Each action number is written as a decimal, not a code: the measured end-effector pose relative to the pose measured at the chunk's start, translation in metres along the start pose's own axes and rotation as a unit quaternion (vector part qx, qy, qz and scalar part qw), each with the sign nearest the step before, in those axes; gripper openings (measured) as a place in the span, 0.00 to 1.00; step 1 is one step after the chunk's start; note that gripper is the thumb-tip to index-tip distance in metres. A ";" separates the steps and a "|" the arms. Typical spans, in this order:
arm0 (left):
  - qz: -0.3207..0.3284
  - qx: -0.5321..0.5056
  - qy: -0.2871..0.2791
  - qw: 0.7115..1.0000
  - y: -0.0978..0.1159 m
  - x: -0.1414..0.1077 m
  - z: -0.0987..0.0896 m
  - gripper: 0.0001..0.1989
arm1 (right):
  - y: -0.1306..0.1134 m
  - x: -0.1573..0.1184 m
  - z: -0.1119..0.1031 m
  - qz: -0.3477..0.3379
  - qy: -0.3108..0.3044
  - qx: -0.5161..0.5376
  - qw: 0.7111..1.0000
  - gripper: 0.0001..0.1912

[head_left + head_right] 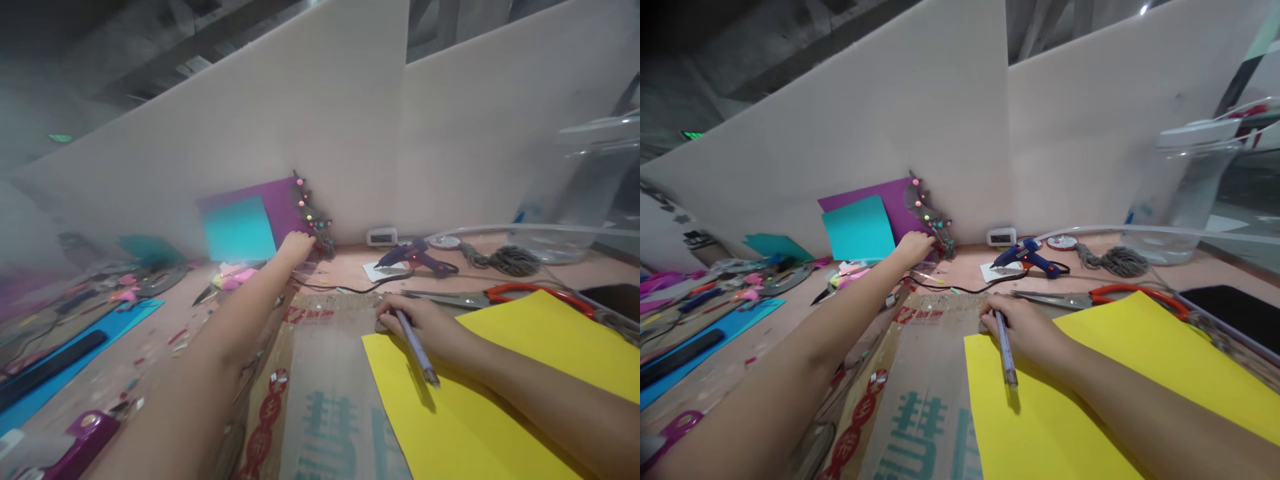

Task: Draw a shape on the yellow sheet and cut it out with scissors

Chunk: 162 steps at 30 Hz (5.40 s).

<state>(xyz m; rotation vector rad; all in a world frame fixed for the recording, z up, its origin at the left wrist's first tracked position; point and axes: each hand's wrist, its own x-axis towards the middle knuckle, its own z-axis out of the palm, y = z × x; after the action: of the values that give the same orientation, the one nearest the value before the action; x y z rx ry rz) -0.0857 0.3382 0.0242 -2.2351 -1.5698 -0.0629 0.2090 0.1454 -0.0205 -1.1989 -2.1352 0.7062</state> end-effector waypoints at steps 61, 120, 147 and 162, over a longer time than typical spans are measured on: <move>-0.184 -0.105 0.120 0.970 -0.001 -0.052 0.000 0.17 | 0.002 0.000 0.001 0.001 -0.003 -0.004 1.000 0.11; -0.096 -0.540 0.217 0.807 -0.030 -0.093 -0.033 0.25 | -0.074 0.201 0.066 -0.106 0.007 0.286 0.952 0.12; -0.086 -0.604 0.157 0.777 -0.026 -0.094 -0.037 0.29 | -0.068 0.200 0.065 -0.122 0.065 0.220 0.966 0.08; -0.089 -0.599 0.163 0.779 -0.024 -0.094 -0.037 0.30 | -0.068 0.198 0.067 -0.121 0.079 0.214 0.966 0.10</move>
<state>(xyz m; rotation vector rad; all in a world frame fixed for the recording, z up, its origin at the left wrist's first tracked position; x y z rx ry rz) -0.1350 0.2483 0.0411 -2.5675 -1.7176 -1.8668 0.0395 0.2776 0.0258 -0.7240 -1.8314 0.8722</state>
